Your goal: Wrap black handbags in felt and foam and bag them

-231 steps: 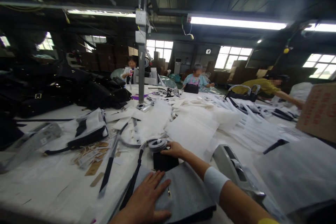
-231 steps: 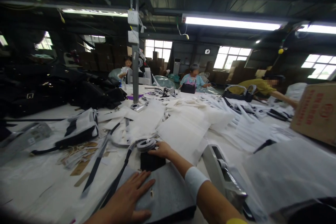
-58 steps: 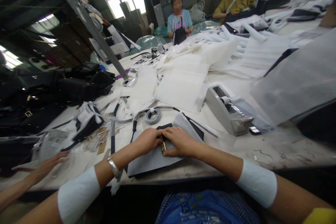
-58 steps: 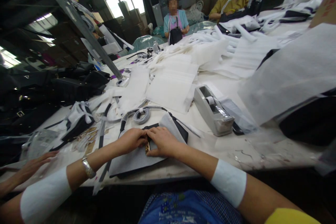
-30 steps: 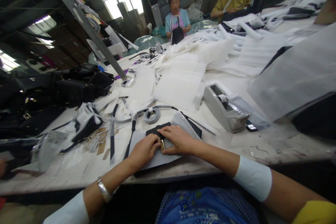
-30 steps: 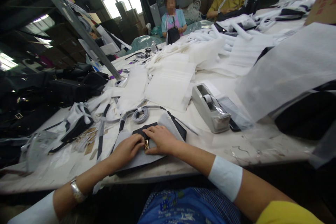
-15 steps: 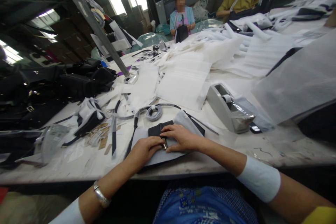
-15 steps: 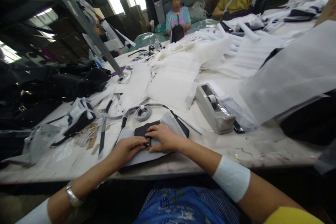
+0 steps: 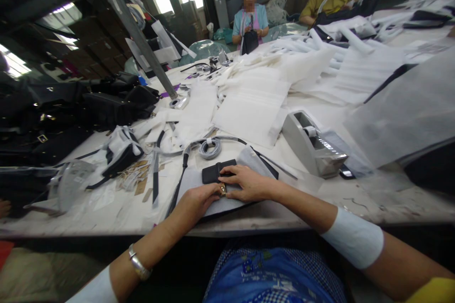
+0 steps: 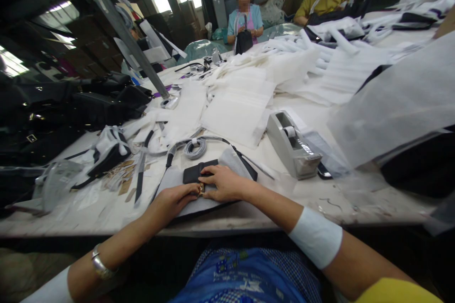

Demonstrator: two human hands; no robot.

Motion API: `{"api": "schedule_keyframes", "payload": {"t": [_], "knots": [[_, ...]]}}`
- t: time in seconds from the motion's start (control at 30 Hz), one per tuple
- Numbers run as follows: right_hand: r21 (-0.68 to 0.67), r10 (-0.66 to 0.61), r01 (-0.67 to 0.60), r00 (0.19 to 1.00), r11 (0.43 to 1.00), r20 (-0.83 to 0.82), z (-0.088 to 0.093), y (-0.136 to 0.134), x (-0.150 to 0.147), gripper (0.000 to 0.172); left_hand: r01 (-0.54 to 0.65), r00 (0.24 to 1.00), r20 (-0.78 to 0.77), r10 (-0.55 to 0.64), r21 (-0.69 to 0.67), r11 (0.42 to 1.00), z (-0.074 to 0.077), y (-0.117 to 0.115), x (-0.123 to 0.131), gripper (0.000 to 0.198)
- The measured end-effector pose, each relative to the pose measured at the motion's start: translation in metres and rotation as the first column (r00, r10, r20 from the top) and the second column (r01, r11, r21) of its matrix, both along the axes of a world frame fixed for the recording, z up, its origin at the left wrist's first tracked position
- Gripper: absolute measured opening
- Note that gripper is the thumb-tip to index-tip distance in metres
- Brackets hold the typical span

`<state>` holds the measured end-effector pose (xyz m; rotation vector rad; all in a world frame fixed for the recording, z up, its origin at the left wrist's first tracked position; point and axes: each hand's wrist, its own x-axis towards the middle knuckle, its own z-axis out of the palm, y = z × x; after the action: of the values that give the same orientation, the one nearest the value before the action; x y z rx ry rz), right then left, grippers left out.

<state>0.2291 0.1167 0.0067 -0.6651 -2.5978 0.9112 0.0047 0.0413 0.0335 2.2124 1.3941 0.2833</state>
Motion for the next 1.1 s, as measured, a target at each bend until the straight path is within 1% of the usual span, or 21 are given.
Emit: {"api": "schedule_keyframes", "payload": {"t": [0.23, 0.4, 0.57, 0.77, 0.93, 1.1], "knots": [[0.033, -0.021, 0.021, 1.0, 0.999, -0.01, -0.0052, 0.0, -0.0031, 0.042, 0.008, 0.999, -0.055, -0.002, 0.098, 0.995, 0.0028, -0.0016, 0.0057, 0.021], [0.052, -0.025, 0.025, 1.0, 0.998, 0.003, -0.0049, 0.0003, -0.0039, 0.04, 0.051, 0.996, -0.078, -0.036, 0.201, 0.978, 0.0018, -0.0049, 0.0067, 0.019], [0.06, -0.022, 0.022, 1.0, 0.998, 0.0, -0.0021, -0.0006, -0.0036, 0.04, 0.109, 0.992, -0.098, -0.082, 0.322, 0.94, -0.0021, -0.0088, 0.0037, 0.024], [0.059, -0.02, 0.02, 1.0, 0.998, -0.005, -0.0013, -0.0011, -0.0029, 0.041, 0.186, 0.98, -0.145, -0.136, 0.43, 0.883, -0.0009, -0.0103, 0.0031, 0.025], [0.052, -0.022, 0.022, 1.0, 0.998, 0.0, -0.0011, -0.0013, -0.0022, 0.042, 0.239, 0.966, -0.203, -0.157, 0.484, 0.842, 0.0008, -0.0097, 0.0059, 0.022], [0.05, -0.022, 0.022, 1.0, 0.999, -0.01, -0.0051, 0.0, -0.0027, 0.042, 0.298, 0.944, -0.28, -0.172, 0.512, 0.805, 0.0019, -0.0068, 0.0087, 0.016]]}}
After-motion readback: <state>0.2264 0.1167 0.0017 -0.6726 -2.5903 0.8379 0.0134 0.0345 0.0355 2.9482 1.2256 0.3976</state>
